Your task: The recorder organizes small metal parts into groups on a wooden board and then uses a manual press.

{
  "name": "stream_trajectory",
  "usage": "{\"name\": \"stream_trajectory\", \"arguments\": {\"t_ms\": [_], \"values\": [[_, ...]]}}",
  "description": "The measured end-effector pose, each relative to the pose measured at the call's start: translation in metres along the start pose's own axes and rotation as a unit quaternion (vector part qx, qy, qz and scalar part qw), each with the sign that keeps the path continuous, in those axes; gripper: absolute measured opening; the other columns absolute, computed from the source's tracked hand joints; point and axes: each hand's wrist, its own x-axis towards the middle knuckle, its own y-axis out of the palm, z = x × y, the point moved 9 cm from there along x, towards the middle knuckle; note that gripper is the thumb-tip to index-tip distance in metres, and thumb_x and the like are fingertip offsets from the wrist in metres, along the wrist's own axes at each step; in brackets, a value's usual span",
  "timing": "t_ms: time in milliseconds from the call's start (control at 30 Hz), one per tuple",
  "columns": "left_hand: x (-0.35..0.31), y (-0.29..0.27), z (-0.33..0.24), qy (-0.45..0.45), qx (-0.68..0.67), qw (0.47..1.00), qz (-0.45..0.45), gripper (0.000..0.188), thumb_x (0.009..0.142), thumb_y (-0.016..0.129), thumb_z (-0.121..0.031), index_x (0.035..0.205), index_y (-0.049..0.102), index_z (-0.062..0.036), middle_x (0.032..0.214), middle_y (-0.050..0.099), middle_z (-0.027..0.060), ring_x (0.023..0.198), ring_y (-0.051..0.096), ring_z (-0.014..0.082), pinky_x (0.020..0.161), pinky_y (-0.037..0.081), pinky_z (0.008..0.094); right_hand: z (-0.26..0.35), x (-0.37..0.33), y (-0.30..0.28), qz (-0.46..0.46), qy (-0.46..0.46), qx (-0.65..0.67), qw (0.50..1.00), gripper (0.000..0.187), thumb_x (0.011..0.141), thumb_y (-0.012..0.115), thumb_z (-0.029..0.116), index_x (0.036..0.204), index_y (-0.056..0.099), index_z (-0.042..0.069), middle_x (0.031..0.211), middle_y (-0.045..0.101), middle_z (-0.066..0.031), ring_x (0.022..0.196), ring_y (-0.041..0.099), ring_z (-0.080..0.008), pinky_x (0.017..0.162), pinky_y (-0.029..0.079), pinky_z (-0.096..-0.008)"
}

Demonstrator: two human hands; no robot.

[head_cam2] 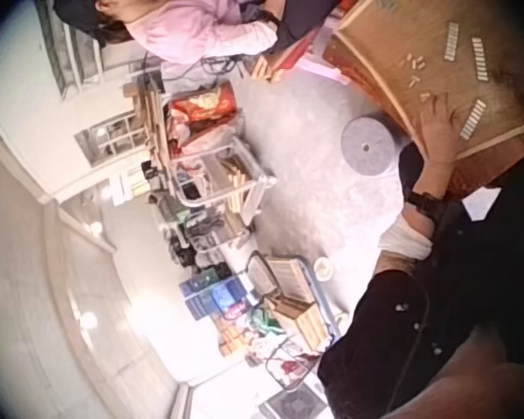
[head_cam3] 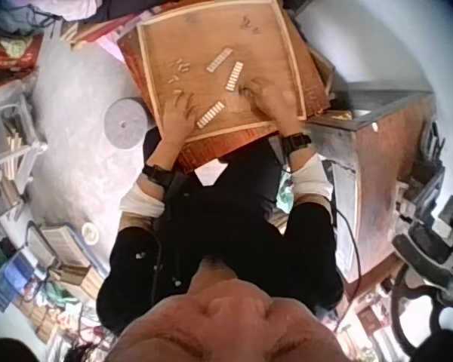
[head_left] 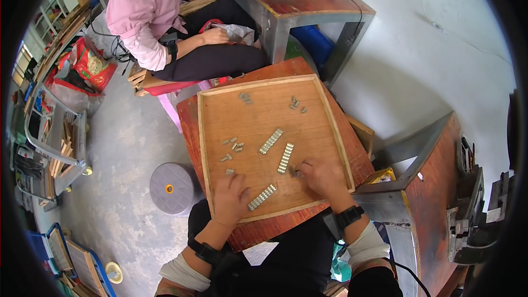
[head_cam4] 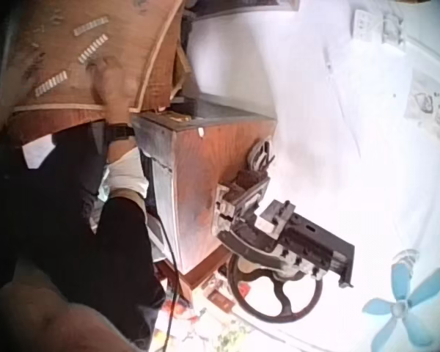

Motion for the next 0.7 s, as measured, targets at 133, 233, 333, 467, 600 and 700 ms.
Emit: {"name": "stream_trajectory", "arguments": {"t_ms": [133,233,333,467,600,700], "values": [[0.000,0.051,-0.008,-0.223,-0.370,0.888,0.160,0.041,0.073,0.068,-0.011,0.109,0.052,0.0006,0.103,0.055,0.0139,0.088,0.057,0.0211,0.069,0.047,0.0300,0.038,-0.005,-0.013,0.010,-0.019,0.173,0.985,0.015,0.070,0.059,0.011,0.085,0.061,0.012,0.078,0.057,-0.0066,0.072,0.058,-0.0263,0.061,0.047,-0.0351],[-0.008,0.073,-0.025,-0.290,-0.598,0.710,0.232,0.038,0.077,0.065,-0.008,0.110,0.050,0.0037,0.100,0.058,0.0112,0.082,0.059,0.0144,0.065,0.048,0.0238,0.055,-0.010,-0.019,0.010,-0.015,0.217,0.976,0.013,0.072,0.059,0.010,0.085,0.061,0.011,0.078,0.057,-0.0069,0.071,0.058,-0.0267,0.060,0.047,-0.0345],[-0.009,0.059,-0.031,-0.268,-0.577,0.732,0.245,0.033,0.078,0.062,-0.002,0.108,0.051,0.0060,0.094,0.060,0.0108,0.076,0.060,0.0146,0.065,0.049,0.0247,0.062,-0.014,-0.021,0.001,0.000,0.257,0.966,0.013,0.074,0.059,0.008,0.087,0.061,0.010,0.079,0.058,-0.0073,0.072,0.059,-0.0265,0.060,0.047,-0.0332],[-0.009,0.043,-0.031,-0.258,-0.584,0.746,0.191,0.030,0.077,0.060,0.004,0.105,0.051,0.0055,0.090,0.061,0.0108,0.077,0.060,0.0131,0.066,0.050,0.0239,0.059,-0.024,-0.018,-0.011,0.094,0.400,0.912,0.018,0.076,0.058,0.003,0.094,0.059,0.006,0.081,0.059,-0.0104,0.071,0.059,-0.0248,0.061,0.047,-0.0311],[-0.006,0.026,-0.039,-0.260,-0.575,0.761,0.152,0.035,0.076,0.059,0.007,0.109,0.047,0.0052,0.090,0.061,0.0116,0.079,0.060,0.0137,0.069,0.051,0.0239,0.070,-0.028,-0.029,-0.047,0.154,0.504,0.848,0.024,0.077,0.057,0.000,0.100,0.057,0.004,0.083,0.058,-0.0120,0.074,0.059,-0.0234,0.064,0.046,-0.0300],[-0.005,0.016,-0.043,-0.246,-0.573,0.768,0.145,0.039,0.077,0.058,0.008,0.113,0.043,0.0047,0.090,0.061,0.0131,0.080,0.060,0.0148,0.071,0.051,0.0250,0.082,-0.026,-0.045,-0.072,0.104,0.443,0.888,0.027,0.077,0.057,0.001,0.103,0.057,0.005,0.082,0.058,-0.0117,0.076,0.059,-0.0252,0.066,0.047,-0.0306]]}}
